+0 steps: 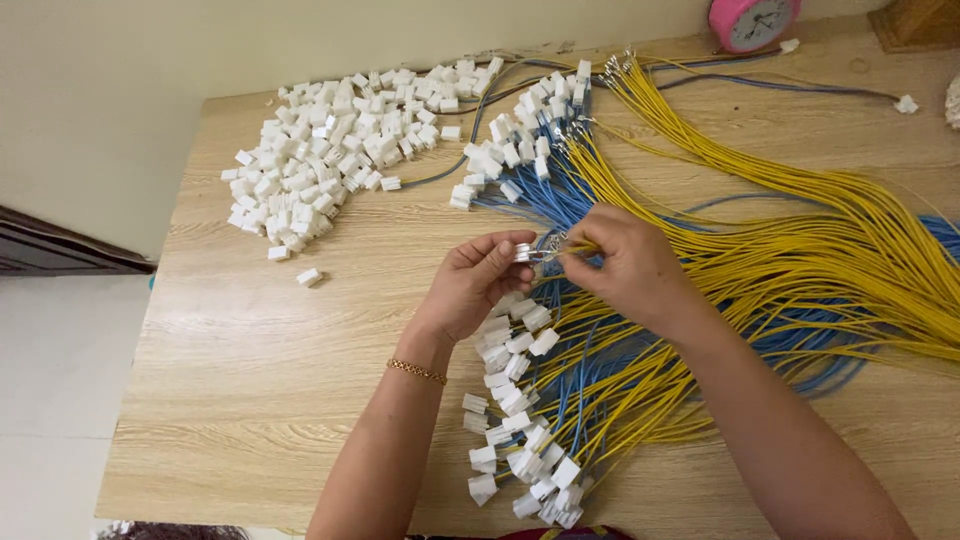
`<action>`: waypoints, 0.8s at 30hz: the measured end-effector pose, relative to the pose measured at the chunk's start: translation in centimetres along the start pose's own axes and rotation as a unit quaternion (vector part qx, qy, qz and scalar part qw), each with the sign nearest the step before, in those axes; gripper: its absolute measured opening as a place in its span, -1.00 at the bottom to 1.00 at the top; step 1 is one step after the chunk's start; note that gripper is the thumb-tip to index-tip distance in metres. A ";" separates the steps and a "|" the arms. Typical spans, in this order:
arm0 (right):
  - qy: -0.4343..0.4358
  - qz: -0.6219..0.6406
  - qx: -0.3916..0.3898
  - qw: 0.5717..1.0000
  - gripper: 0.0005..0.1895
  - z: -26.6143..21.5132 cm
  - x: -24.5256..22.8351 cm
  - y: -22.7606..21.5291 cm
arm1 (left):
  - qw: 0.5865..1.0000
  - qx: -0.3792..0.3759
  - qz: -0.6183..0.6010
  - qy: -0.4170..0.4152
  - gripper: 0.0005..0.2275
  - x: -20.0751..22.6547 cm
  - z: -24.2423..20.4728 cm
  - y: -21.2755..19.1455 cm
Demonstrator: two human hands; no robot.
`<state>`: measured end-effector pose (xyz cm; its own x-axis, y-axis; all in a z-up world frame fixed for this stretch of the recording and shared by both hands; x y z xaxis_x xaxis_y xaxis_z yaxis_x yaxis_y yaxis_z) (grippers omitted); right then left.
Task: Insert terminal-tipped wires into white plastic housing connectors to assemble cable harnesses.
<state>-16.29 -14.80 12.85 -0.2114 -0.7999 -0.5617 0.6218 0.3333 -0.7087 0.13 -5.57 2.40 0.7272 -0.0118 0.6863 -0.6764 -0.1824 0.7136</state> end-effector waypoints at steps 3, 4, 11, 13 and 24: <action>0.023 -0.035 -0.008 0.999 -0.84 0.2 -0.2 0.1 | 0.998 0.033 0.047 0.004 -0.75 0.1 0.2 -0.4; 0.023 -0.035 -0.007 0.999 -0.84 0.3 -0.2 0.3 | 0.998 0.033 0.047 0.004 -0.75 -0.1 0.3 -0.6; 0.029 -0.032 -0.037 0.998 -0.80 0.3 0.0 1.4 | 0.991 0.046 0.119 0.031 -0.79 -0.5 0.7 -0.6; 0.041 -0.018 -0.052 0.998 -0.81 0.2 0.4 1.8 | 0.992 0.045 0.113 0.032 -0.80 -0.8 0.7 -1.0; 0.055 0.073 -0.086 0.992 -0.84 0.1 3.9 4.9 | 0.954 0.024 0.293 0.052 -0.80 0.9 0.6 -1.2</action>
<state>-14.02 -16.31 7.28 -0.2152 -0.6815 -0.6995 0.5162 0.5287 -0.6738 1.66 -5.98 2.04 0.2079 -0.0280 0.9777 -0.9556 -0.2194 0.1969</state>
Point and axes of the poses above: each hand's wrist, its own z-axis towards the middle knuckle, its own y-axis out of the palm, x = y × z, the point moved 6 cm from there along z, towards the middle knuckle, and after that the axes turned 8 degrees about -z, right-handed, at the moved point
